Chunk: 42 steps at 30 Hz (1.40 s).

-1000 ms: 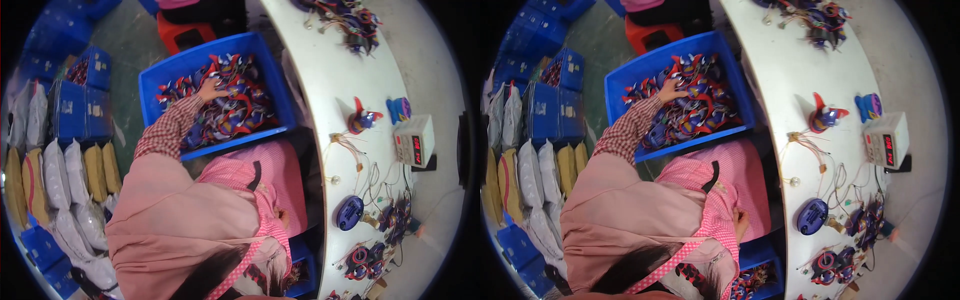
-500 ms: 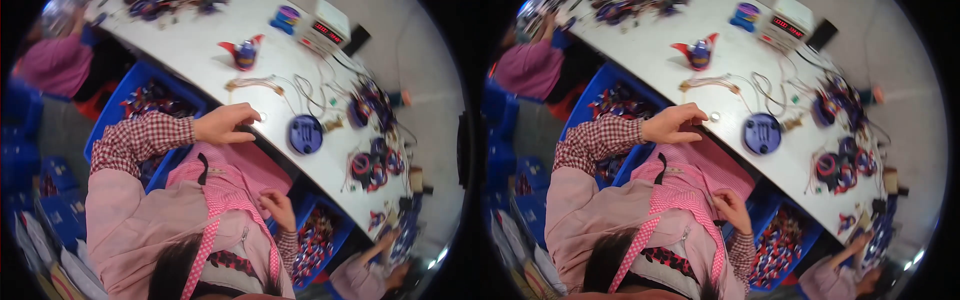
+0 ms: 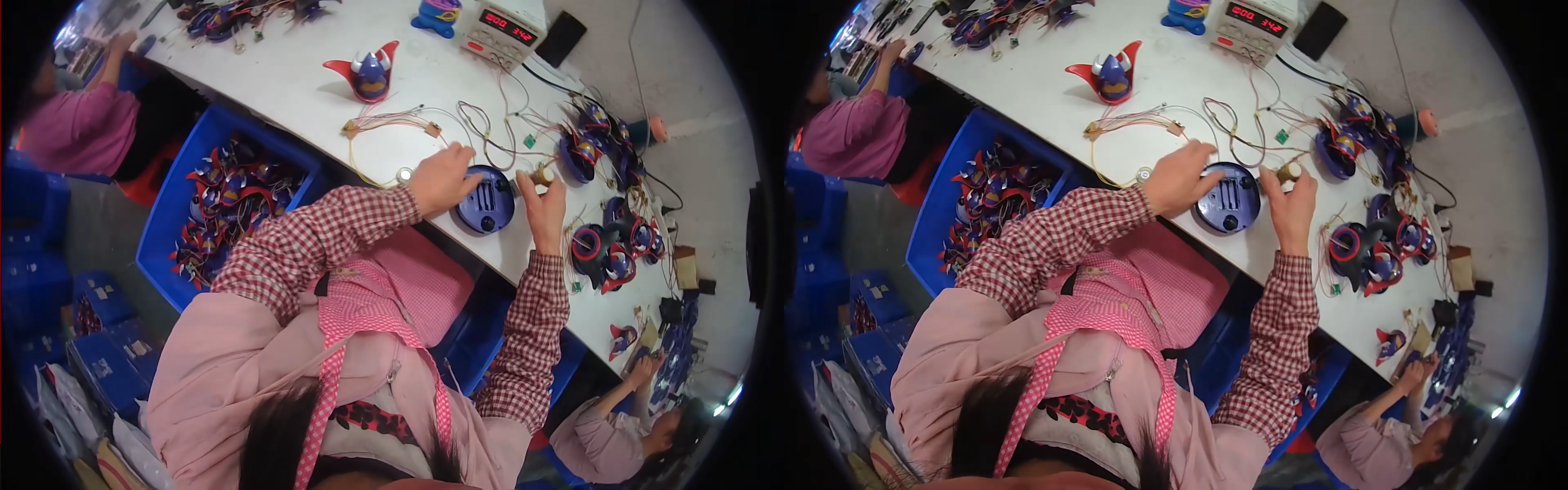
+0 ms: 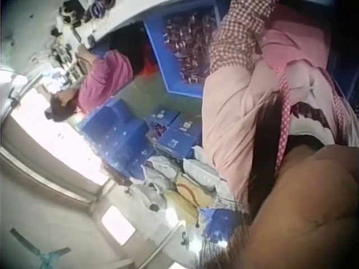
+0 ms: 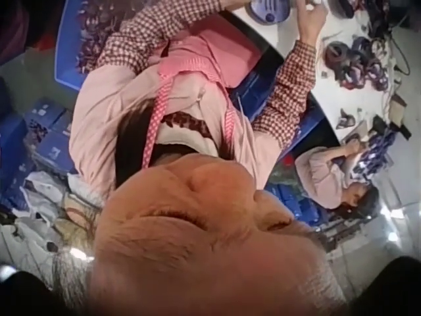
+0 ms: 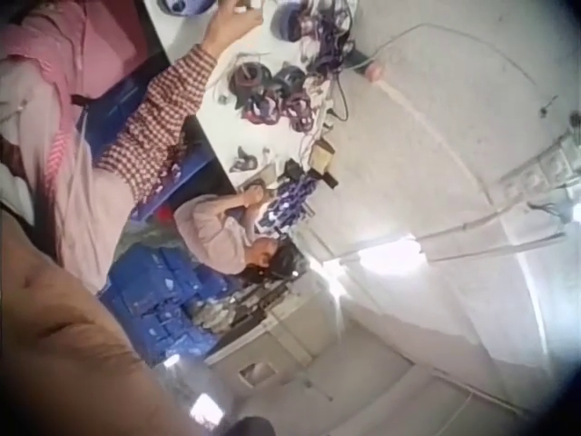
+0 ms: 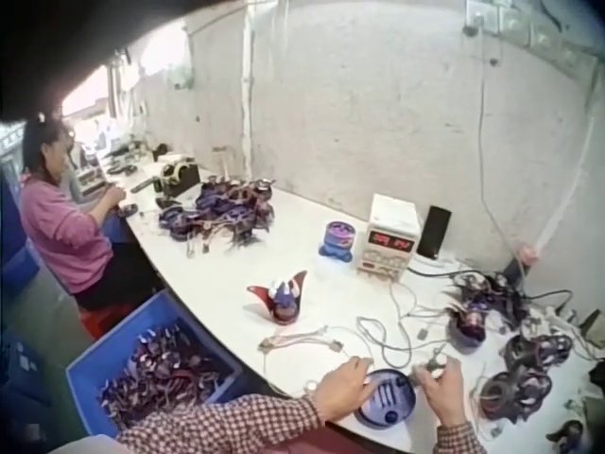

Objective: Assembling electronic toy figures by connecting internal wiring and snapping plastic parts together.

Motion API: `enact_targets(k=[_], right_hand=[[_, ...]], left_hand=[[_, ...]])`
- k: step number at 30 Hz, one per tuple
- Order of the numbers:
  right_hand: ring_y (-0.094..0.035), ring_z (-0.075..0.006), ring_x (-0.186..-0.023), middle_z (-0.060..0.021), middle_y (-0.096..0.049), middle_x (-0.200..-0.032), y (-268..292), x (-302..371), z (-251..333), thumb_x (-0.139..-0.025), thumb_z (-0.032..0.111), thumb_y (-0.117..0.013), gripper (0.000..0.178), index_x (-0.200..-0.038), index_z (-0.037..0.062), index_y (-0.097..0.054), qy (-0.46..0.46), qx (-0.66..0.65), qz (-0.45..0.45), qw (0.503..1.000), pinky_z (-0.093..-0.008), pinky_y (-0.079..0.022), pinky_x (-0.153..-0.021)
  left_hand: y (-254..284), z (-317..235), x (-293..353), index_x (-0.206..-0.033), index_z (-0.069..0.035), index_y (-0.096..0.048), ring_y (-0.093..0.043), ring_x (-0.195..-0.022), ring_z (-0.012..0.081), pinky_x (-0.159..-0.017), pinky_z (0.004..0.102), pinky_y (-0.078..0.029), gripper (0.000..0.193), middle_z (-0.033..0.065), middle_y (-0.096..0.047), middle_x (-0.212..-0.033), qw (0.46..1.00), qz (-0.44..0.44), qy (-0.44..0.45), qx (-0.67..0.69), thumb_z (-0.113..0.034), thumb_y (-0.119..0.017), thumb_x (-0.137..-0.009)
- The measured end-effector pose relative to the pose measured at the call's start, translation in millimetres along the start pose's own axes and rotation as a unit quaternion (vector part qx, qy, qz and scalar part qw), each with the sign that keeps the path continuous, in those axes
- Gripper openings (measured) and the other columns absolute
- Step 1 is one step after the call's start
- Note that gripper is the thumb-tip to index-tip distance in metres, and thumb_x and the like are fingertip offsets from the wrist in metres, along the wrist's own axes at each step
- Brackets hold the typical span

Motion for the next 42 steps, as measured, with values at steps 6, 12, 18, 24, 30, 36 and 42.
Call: enact_targets(k=[6,12,18,24,30,36,42], right_hand=[[-0.053,-0.0064,-0.065,-0.0014,-0.061,-0.074,-8,-27,9,-0.088,0.029,-0.06,0.027,-0.092,0.0021,-0.062,-0.113,-0.259,0.098,0.954,-0.0207,-0.041,-0.055],[-0.048,-0.0058,-0.062,-0.0008,-0.058,-0.076,11,8,35,-0.091,0.022,-0.055,0.021,-0.095,0.0019,-0.06,-0.152,-0.32,0.049,0.934,-0.0201,-0.04,-0.054],[-0.049,-0.0089,-0.064,-0.0032,-0.055,-0.081,21,35,42,-0.09,0.014,-0.056,0.018,-0.1,0.0003,-0.058,-0.14,-0.276,0.067,0.949,-0.0219,-0.043,-0.057],[-0.051,-0.01,-0.062,-0.0043,-0.055,-0.079,2,24,41,-0.088,0.015,-0.06,0.016,-0.096,0.0005,-0.057,-0.21,-0.467,0.033,0.858,-0.0229,-0.04,-0.05],[-0.049,-0.0074,-0.055,-0.002,-0.056,-0.074,10,19,50,-0.087,0.022,-0.062,0.02,-0.09,0.0034,-0.056,-0.214,-0.474,0.05,0.853,-0.0203,-0.037,-0.046],[-0.048,-0.0072,-0.053,-0.0014,-0.057,-0.073,11,31,46,-0.086,0.022,-0.063,0.021,-0.091,0.0027,-0.056,-0.236,-0.465,0.06,0.851,-0.0197,-0.037,-0.045],[-0.053,-0.0071,-0.059,-0.0027,-0.059,-0.074,3,34,77,-0.088,0.016,-0.061,0.017,-0.095,0.0014,-0.056,-0.135,-0.392,0.042,0.909,-0.0207,-0.043,-0.05]], left_hand=[[-14,12,-4,-0.081,-0.001,-0.058,-0.061,-0.07,0.0362,-0.063,0.0459,-0.048,0.021,0.0202,-0.061,-0.073,0.988,0.133,0.056,-0.059,-0.021,-0.052,-0.076],[-29,6,7,-0.081,0.0,-0.059,-0.062,-0.07,0.0372,-0.063,0.0469,-0.049,0.019,0.0202,-0.062,-0.072,0.993,0.111,0.034,-0.013,-0.016,-0.055,-0.072],[-19,16,19,-0.082,0.001,-0.058,-0.063,-0.072,0.0373,-0.064,0.0467,-0.05,0.019,0.0222,-0.062,-0.073,0.989,0.122,0.079,0.037,-0.015,-0.055,-0.073],[29,24,42,-0.102,-0.002,-0.053,-0.062,-0.072,0.0365,-0.065,0.0455,-0.049,0.037,0.0204,-0.062,-0.079,0.987,0.134,0.087,-0.035,-0.029,-0.061,-0.077],[7,2,-9,-0.098,-0.004,-0.058,-0.06,-0.073,0.0347,-0.066,0.0437,-0.049,0.031,0.0154,-0.058,-0.084,0.985,0.037,-0.135,-0.096,-0.028,-0.061,-0.079],[-33,3,-20,-0.095,-0.005,-0.06,-0.06,-0.073,0.0358,-0.065,0.0441,-0.049,0.024,0.0166,-0.058,-0.085,0.952,0.193,-0.202,-0.124,-0.023,-0.059,-0.08],[-16,25,-7,-0.093,0.001,-0.056,-0.059,-0.07,0.0387,-0.064,0.0459,-0.049,0.022,0.0202,-0.059,-0.075,0.993,0.102,-0.007,-0.055,-0.015,-0.054,-0.078]])
Point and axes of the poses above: each hand's wrist, its own x-axis away from the middle knuckle, its own y-axis out of the back of the hand, z = x × y, the point moved 7 cm from there along -x, towards the middle knuckle
